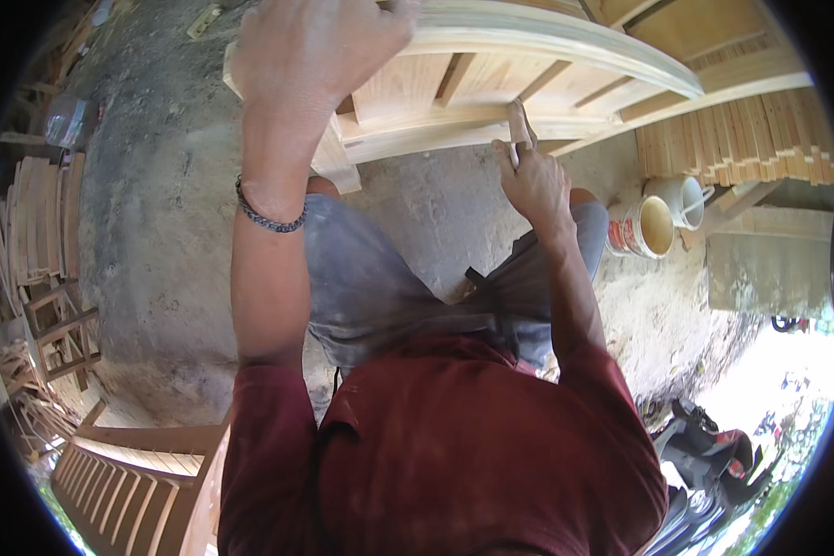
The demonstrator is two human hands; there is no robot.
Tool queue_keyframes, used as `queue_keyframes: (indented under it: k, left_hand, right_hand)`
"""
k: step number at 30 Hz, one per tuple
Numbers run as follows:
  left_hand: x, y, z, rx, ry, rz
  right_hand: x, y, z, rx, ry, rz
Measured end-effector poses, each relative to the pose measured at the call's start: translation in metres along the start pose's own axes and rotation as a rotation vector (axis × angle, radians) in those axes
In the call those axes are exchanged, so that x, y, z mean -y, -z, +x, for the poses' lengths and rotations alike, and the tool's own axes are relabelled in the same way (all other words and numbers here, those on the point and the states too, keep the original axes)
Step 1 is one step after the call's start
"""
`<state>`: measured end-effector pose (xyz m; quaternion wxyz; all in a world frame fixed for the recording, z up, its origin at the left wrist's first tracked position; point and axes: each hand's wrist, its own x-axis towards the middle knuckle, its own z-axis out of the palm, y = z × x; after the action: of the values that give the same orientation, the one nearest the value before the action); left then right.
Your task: The person is sanding the curved top rail and vertical slats of a wooden chair using a piece of sandpaper.
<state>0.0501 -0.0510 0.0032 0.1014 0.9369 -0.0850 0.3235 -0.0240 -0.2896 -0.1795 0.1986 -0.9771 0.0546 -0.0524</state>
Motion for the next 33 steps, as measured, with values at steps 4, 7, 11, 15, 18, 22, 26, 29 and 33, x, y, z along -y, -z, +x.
queue_keyframes:
  k: [4, 7, 11, 15, 18, 22, 26, 29, 33]
  left_hand:
    - [0.006, 0.001, 0.000, 0.035, 0.015, 0.033]
    - [-0.009, 0.014, -0.007, 0.059, 0.049, 0.022]
    - [-0.003, 0.011, -0.003, 0.163, 0.059, -0.010]
    - [0.000, 0.008, -0.007, 0.132, 0.020, -0.083]
    - [-0.001, 0.009, 0.002, 0.096, 0.045, -0.050]
    - [0.010, 0.002, -0.006, 0.062, -0.028, 0.017]
    - [-0.005, 0.006, -0.009, 0.037, 0.039, -0.014]
    - [0.010, -0.010, -0.003, -0.024, -0.038, -0.033]
    - [0.008, -0.009, -0.002, -0.054, -0.052, -0.064]
  right_hand:
    - [-0.016, -0.012, 0.008, 0.146, -0.057, -0.110]
    - [0.009, 0.009, -0.009, 0.097, -0.061, -0.108]
    - [0.012, 0.012, 0.006, 0.223, -0.151, -0.175]
    - [0.010, 0.010, 0.011, 0.204, -0.143, -0.135]
    - [0.002, 0.008, -0.006, 0.167, -0.070, -0.080]
    - [0.031, 0.036, 0.010, 0.265, -0.119, -0.069]
    - [0.005, 0.010, -0.023, 0.116, -0.120, -0.005]
    - [0.020, 0.028, 0.031, 0.309, -0.229, -0.061]
    - [-0.002, 0.000, -0.004, 0.036, -0.048, -0.041]
